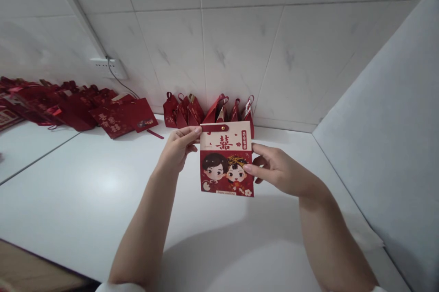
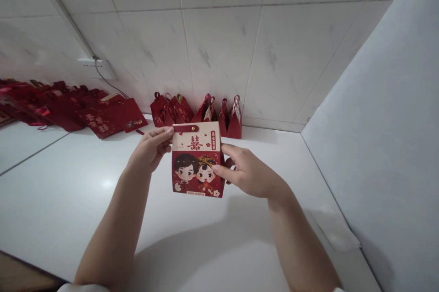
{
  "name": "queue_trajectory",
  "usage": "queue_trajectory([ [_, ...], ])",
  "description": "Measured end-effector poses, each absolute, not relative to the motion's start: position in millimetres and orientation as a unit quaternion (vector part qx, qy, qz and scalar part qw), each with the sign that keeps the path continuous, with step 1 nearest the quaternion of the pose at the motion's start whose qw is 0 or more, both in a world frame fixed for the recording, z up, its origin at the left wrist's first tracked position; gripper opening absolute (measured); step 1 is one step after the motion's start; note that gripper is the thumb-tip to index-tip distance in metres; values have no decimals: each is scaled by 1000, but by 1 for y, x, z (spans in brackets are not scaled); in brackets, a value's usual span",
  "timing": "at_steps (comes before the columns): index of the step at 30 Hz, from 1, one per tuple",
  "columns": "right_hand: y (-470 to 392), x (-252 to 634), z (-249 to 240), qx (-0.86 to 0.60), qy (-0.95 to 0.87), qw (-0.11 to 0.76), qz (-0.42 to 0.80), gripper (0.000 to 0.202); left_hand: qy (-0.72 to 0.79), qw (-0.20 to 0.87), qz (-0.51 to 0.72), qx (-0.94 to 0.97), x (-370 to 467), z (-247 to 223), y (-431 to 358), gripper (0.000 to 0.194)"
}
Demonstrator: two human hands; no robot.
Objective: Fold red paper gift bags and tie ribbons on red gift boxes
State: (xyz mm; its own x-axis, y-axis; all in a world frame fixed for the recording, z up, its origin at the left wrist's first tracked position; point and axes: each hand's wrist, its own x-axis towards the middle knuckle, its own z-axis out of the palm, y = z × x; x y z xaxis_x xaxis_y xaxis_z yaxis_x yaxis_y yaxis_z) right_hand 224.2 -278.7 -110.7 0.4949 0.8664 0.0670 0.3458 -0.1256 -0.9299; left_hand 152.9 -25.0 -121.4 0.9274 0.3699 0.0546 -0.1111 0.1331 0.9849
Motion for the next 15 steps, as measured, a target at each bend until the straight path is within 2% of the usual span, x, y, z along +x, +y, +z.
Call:
queue_trajectory([
  [6,-275,224,-111,-727,-438,499,171,22,89,745,150,644,155,-125,-24,21],
  [10,-272,222,-113,-757,-416,499,69,27,104,728,145,662,154,-125,-25,24],
  [15,-270,226,-117,-753,-406,515,59,27,121,721,154,665,156,-127,-29,28],
])
